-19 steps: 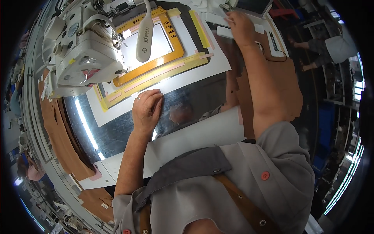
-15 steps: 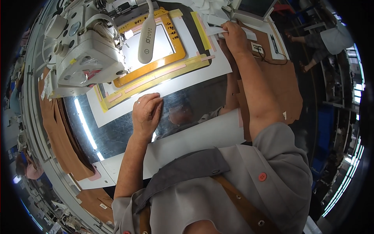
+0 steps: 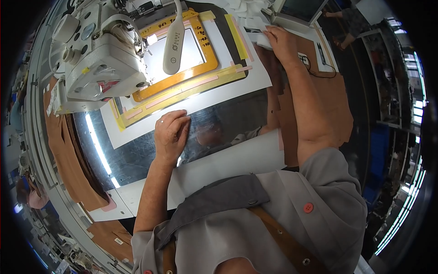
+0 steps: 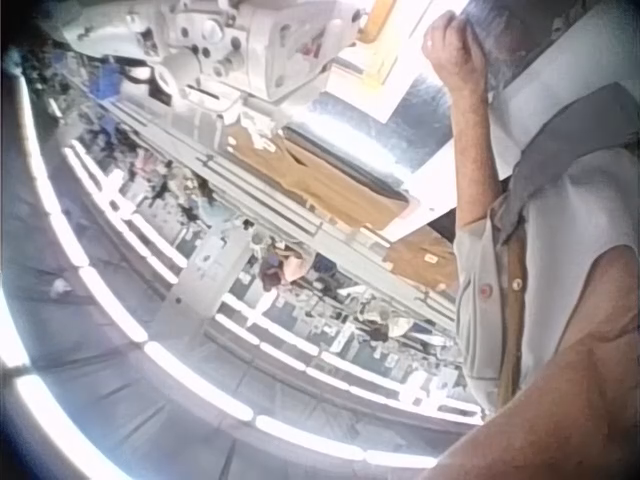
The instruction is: Sewing a pocket onto leather panels using an industrial sewing machine and trimming threads manually.
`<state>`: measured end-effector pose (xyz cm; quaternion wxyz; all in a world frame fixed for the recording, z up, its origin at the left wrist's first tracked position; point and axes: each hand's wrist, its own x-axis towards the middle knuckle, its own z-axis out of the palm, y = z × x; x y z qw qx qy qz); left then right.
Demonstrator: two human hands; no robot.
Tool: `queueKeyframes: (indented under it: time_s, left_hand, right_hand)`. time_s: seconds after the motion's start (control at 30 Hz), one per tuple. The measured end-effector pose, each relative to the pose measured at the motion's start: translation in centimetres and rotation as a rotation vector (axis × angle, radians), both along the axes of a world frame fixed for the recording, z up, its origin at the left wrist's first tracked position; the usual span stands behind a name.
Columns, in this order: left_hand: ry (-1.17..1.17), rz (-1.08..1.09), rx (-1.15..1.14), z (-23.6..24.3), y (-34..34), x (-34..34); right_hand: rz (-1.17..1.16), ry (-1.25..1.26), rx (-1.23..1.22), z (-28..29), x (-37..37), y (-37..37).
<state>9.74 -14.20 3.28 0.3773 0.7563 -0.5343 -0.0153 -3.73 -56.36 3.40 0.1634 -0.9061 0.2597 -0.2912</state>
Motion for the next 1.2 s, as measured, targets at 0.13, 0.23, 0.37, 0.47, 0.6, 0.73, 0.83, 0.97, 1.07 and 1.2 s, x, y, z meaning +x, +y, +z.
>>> queueKeyframes:
  time_s: [0.13, 0.23, 0.37, 0.47, 0.6, 0.73, 0.83, 0.97, 1.07, 1.2]
  left_hand:
    - [0.054, 0.031, -0.011, 0.2, -0.3, -0.6]
    - [-0.204, 0.017, -0.122, 0.9, -1.7, -0.7]
    - [-0.348, 0.028, 0.091, 2.0, -3.2, -1.1]
    - [-0.285, 0.040, 0.134, 0.3, -1.9, -0.4]
    - [-0.291, -0.010, 0.109, -0.2, 0.3, 1.0]
    - [-0.356, 0.054, -0.013, -0.5, 1.7, 2.9]
    - [-0.398, 0.165, -0.063, -1.5, 2.6, 4.3]
    - [-0.399, 0.213, -0.048, -1.7, 3.0, 5.5]
    - [-0.418, 0.246, -0.038, -2.0, 2.5, 5.8]
    - [-0.379, 0.262, 0.053, -2.5, 2.5, 5.6]
  right_hand:
    - [0.034, -0.155, -0.222, 2.6, 1.1, 3.9]
    - [0.339, -0.059, -0.366, 3.3, 2.0, 11.6]
    - [0.545, -0.053, -0.303, 0.2, 2.4, 20.7]
    - [0.562, -0.032, -0.198, -1.1, 3.2, 23.5]
    - [0.517, -0.061, -0.216, -0.7, 3.5, 24.8]
    - [0.461, -0.135, -0.258, -0.1, 3.9, 23.7]
    - [0.410, -0.046, -0.214, -0.1, 3.3, 22.5]
    - [0.381, 0.021, -0.157, -0.6, 3.0, 21.6]
    - [0.453, -0.023, 0.188, -1.3, 2.9, 20.7]
    - [0.516, -0.048, 0.358, -0.1, 3.1, 20.5]
